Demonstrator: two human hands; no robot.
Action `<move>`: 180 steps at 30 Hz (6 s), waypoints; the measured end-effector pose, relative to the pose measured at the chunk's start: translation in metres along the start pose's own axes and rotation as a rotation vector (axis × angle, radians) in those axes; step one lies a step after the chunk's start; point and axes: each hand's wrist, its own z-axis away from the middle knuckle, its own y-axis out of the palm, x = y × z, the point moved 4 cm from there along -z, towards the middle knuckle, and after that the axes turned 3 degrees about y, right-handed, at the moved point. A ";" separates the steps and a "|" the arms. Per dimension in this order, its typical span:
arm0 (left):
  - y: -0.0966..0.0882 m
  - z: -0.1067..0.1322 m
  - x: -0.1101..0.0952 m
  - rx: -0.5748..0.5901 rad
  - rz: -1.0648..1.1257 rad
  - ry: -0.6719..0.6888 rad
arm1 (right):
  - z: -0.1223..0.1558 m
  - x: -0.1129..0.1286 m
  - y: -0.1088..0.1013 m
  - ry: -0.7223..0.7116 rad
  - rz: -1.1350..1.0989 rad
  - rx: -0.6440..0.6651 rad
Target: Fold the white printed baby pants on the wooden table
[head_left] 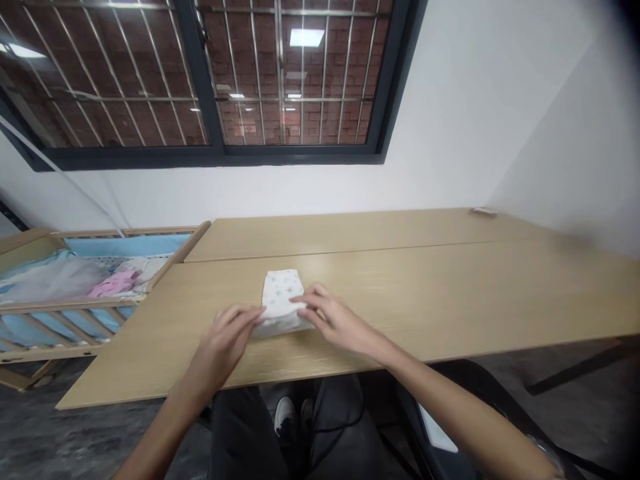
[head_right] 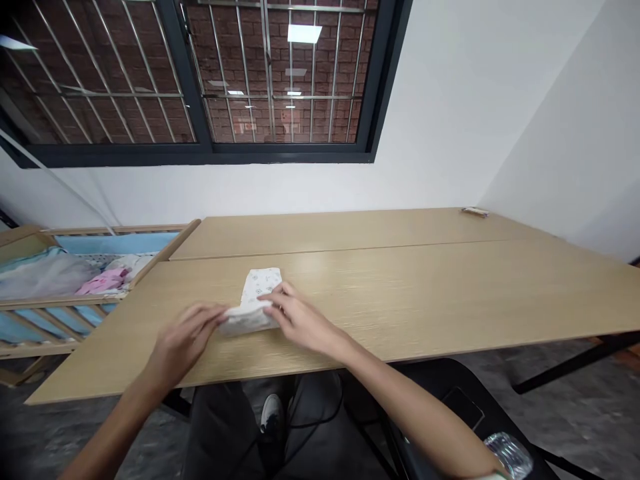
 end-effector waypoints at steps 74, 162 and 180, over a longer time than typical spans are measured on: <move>0.100 0.000 0.066 0.383 -0.026 -0.163 | -0.030 -0.117 0.039 -0.053 0.359 0.360; 0.132 -0.046 0.111 0.033 0.029 -0.473 | -0.096 -0.176 0.044 0.248 -0.298 -0.444; 0.143 -0.034 0.106 0.329 -0.039 -0.469 | -0.154 -0.200 0.060 0.359 -0.112 -0.319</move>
